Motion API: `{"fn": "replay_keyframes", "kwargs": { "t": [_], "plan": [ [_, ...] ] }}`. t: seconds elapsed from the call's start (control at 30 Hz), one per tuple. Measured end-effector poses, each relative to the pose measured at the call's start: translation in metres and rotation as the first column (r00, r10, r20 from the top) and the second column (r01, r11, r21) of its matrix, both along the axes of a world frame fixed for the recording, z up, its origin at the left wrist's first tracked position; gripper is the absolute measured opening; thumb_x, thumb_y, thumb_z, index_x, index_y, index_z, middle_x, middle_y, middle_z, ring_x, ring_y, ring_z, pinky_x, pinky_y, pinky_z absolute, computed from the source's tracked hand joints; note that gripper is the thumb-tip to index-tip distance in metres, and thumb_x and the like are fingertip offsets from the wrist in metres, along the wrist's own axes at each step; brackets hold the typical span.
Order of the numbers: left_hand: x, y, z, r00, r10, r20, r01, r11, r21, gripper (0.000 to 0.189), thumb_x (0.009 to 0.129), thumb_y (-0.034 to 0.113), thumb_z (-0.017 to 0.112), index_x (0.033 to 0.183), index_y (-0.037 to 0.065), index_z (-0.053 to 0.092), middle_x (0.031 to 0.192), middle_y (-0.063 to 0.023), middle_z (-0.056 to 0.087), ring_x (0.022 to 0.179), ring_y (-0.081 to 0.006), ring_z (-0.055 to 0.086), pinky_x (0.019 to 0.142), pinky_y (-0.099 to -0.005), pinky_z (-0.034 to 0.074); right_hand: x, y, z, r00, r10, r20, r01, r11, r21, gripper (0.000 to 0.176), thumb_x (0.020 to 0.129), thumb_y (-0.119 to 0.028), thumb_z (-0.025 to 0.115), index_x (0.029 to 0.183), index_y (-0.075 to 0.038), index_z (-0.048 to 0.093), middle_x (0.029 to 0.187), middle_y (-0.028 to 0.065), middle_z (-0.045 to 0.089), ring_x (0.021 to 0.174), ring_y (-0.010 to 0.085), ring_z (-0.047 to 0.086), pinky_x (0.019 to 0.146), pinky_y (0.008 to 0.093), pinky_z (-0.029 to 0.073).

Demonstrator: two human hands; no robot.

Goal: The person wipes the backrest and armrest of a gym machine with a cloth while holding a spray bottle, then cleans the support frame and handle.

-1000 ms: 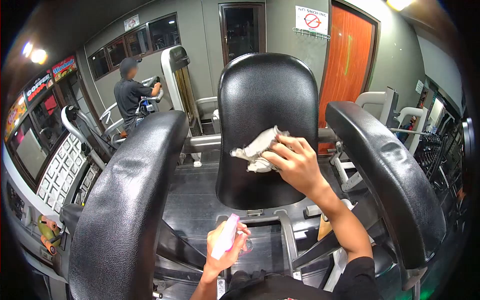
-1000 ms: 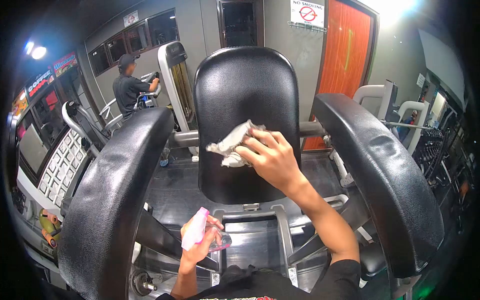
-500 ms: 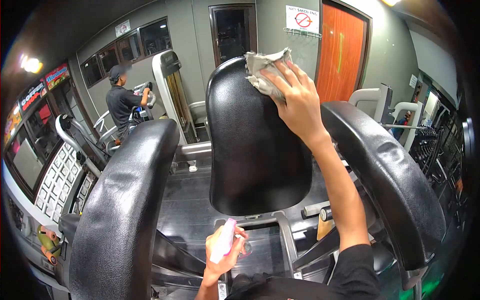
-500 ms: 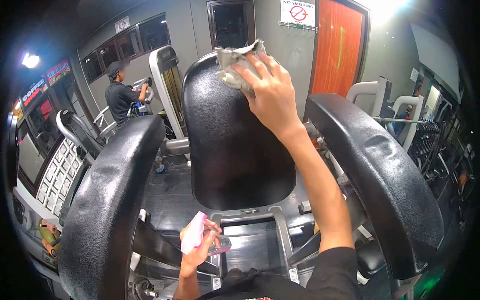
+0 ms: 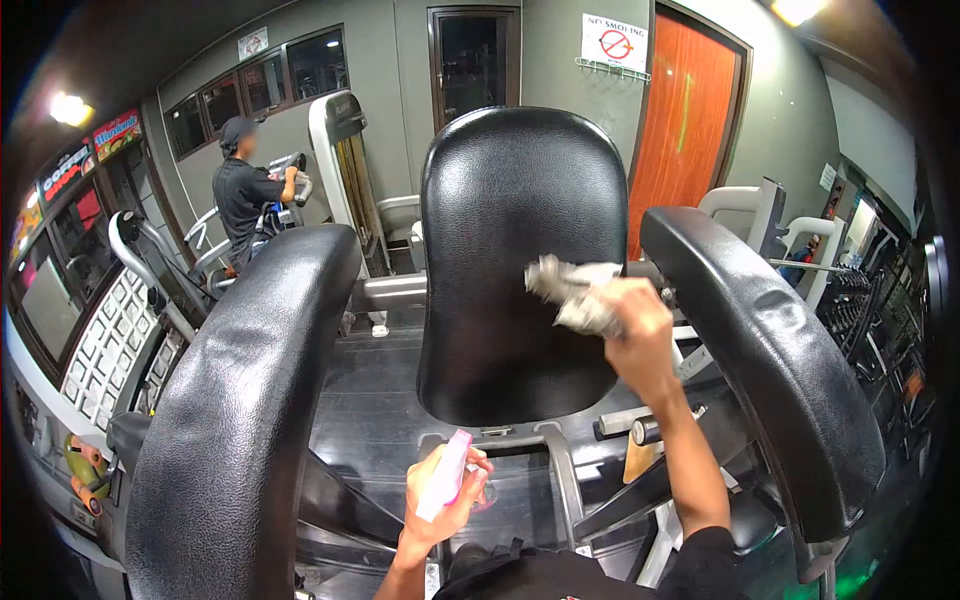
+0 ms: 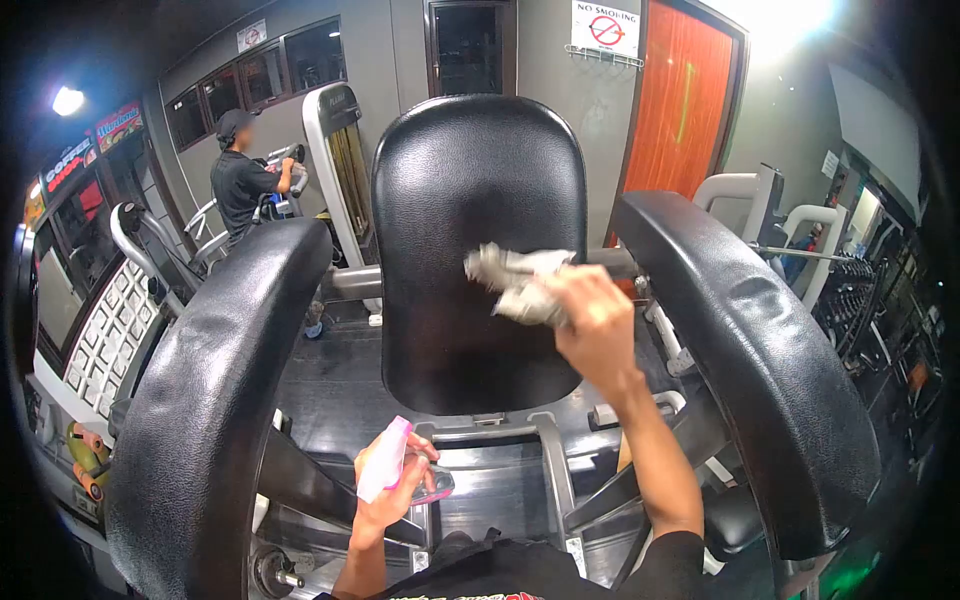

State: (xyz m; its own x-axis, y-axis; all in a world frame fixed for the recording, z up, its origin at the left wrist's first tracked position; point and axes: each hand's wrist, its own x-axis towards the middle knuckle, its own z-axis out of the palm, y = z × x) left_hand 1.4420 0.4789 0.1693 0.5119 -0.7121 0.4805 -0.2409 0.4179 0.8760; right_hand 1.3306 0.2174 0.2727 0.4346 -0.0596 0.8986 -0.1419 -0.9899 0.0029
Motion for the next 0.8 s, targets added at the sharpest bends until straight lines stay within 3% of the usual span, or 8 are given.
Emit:
{"fn": "replay_keyframes", "kwargs": {
  "t": [0.07, 0.17, 0.2, 0.33, 0.57, 0.7, 0.8],
  "plan": [
    [-0.001, -0.001, -0.001, 1.000, -0.018, -0.001, 0.018, 1.000, 0.005, 0.019, 0.085, -0.003, 0.061, 0.103, -0.006, 0.055, 0.083, -0.0122, 0.066, 0.056, -0.0126, 0.063, 0.051, -0.0241, 0.051, 0.005, -0.002, 0.030, 0.969, 0.095, 0.229, -0.132, 0.979, 0.154, 0.032, 0.075, 0.003, 0.063, 0.106, -0.005, 0.064, 0.109, 0.0169, 0.064, 0.102, 0.0345, 0.060, 0.090, 0.0400, 0.047],
    [-0.005, -0.003, 0.000, 0.999, -0.033, -0.018, 0.033, 0.999, 0.006, 0.020, 0.086, -0.002, 0.061, 0.104, -0.006, 0.055, 0.083, -0.0126, 0.066, 0.056, -0.0129, 0.063, 0.051, -0.0243, 0.051, 0.021, -0.024, 0.079, 0.889, 0.051, 0.455, -0.035, 0.998, -0.043, 0.031, 0.081, -0.001, 0.059, 0.112, -0.004, 0.062, 0.119, 0.0175, 0.060, 0.112, 0.0343, 0.055, 0.098, 0.0390, 0.041],
    [-0.006, -0.004, 0.001, 0.999, -0.033, -0.012, 0.033, 0.999, -0.007, 0.020, 0.086, -0.002, 0.061, 0.104, -0.006, 0.055, 0.083, -0.0130, 0.066, 0.056, -0.0128, 0.063, 0.051, -0.0243, 0.051, 0.030, -0.027, 0.092, 0.902, -0.038, 0.429, 0.063, 0.997, -0.044, 0.037, 0.081, -0.005, 0.061, 0.117, -0.009, 0.060, 0.129, 0.0150, 0.054, 0.118, 0.0335, 0.050, 0.100, 0.0395, 0.040],
    [-0.003, -0.003, 0.001, 0.999, -0.027, 0.018, 0.027, 1.000, -0.014, 0.017, 0.086, -0.003, 0.060, 0.102, -0.007, 0.055, 0.082, -0.0138, 0.066, 0.056, -0.0130, 0.063, 0.051, -0.0241, 0.050, 0.084, -0.060, 0.093, 0.950, -0.195, 0.245, 0.220, 0.973, -0.075, 0.046, 0.077, -0.008, 0.065, 0.123, -0.016, 0.057, 0.132, 0.0133, 0.050, 0.119, 0.0334, 0.047, 0.099, 0.0411, 0.041],
    [-0.002, 0.001, 0.000, 0.999, 0.006, -0.052, -0.004, 0.999, 0.038, 0.014, 0.084, -0.008, 0.057, 0.098, -0.007, 0.056, 0.080, -0.0138, 0.065, 0.056, -0.0136, 0.063, 0.051, -0.0236, 0.050, 0.054, -0.039, 0.043, 0.949, -0.173, 0.265, 0.174, 0.985, 0.021, 0.054, 0.075, -0.008, 0.068, 0.127, -0.018, 0.055, 0.129, 0.0168, 0.049, 0.116, 0.0371, 0.047, 0.098, 0.0439, 0.040],
    [-0.003, -0.003, 0.000, 0.999, 0.022, -0.023, -0.022, 1.000, 0.018, 0.013, 0.084, -0.007, 0.057, 0.097, -0.007, 0.056, 0.080, -0.0135, 0.065, 0.056, -0.0133, 0.063, 0.051, -0.0239, 0.051, 0.033, -0.029, -0.035, 0.942, -0.171, 0.288, 0.127, 0.978, 0.162, 0.059, 0.073, -0.001, 0.063, 0.130, -0.010, 0.052, 0.129, 0.0244, 0.045, 0.116, 0.0421, 0.044, 0.100, 0.0465, 0.036],
    [-0.002, -0.006, 0.004, 1.000, -0.016, -0.023, 0.017, 0.999, 0.035, 0.013, 0.085, -0.005, 0.058, 0.097, -0.007, 0.056, 0.079, -0.0131, 0.065, 0.056, -0.0130, 0.063, 0.051, -0.0243, 0.051, 0.031, -0.037, -0.046, 0.941, -0.155, 0.301, 0.097, 0.975, 0.200, 0.054, 0.073, 0.000, 0.062, 0.126, -0.006, 0.053, 0.127, 0.0253, 0.046, 0.115, 0.0437, 0.045, 0.099, 0.0471, 0.036]
  ]
}}
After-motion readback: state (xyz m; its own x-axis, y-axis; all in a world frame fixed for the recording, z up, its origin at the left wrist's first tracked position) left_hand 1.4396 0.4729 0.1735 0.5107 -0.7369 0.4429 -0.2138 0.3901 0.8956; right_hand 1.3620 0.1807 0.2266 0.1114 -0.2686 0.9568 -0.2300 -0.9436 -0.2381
